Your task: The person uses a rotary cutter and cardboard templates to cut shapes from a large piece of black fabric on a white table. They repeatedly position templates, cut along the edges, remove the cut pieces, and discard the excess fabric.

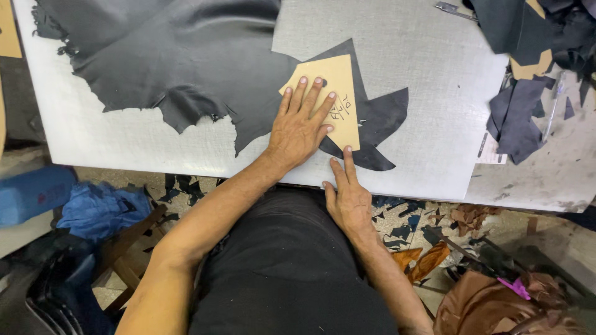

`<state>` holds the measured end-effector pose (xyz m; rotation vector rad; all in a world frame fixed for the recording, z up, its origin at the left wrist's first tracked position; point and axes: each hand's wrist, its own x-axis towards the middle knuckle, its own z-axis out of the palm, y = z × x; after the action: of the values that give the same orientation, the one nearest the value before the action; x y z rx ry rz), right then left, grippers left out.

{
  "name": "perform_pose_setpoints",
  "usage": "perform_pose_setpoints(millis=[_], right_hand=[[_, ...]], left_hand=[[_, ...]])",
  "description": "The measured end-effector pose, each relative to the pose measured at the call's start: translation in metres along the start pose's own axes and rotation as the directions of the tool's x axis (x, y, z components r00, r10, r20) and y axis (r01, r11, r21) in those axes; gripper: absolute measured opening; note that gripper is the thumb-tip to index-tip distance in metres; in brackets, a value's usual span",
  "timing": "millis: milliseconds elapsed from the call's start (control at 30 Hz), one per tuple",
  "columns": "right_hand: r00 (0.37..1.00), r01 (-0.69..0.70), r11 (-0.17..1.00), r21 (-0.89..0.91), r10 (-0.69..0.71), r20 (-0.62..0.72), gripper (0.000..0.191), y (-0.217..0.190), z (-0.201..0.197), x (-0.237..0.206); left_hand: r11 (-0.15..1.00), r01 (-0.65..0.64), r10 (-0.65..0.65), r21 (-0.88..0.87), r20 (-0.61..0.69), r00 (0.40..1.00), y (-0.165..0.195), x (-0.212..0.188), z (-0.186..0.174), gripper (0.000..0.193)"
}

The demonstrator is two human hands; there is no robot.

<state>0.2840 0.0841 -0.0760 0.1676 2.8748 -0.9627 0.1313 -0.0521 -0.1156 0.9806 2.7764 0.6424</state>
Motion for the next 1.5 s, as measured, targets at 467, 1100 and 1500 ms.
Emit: perform_pose_setpoints(millis=[467, 1100, 1500], right_hand=[[0.999, -0.013, 1.0, 0.025, 0.012, 0.043, 0.049, 0.009, -0.001, 0.0], [0.998, 0.018, 0.999, -0.033, -0.02, -0.063, 0.042, 0.01, -0.016, 0.013], [0.997, -0.013, 0.999, -0.032, 0.011, -0.073, 0.037, 0.009, -0.01, 0.014]], left_hand=[[0.999, -0.009, 0.01, -0.041, 0.028, 1.0, -0.005, -0.001, -0.004, 0.072], [1.0, -0.001, 0.001, -0.007, 0.002, 1.0, -0.005, -0.003, 0.002, 0.073], [1.0, -0.01, 0.01, 0.009, -0.009, 1.0, -0.008, -0.004, 0.003, 0.074]])
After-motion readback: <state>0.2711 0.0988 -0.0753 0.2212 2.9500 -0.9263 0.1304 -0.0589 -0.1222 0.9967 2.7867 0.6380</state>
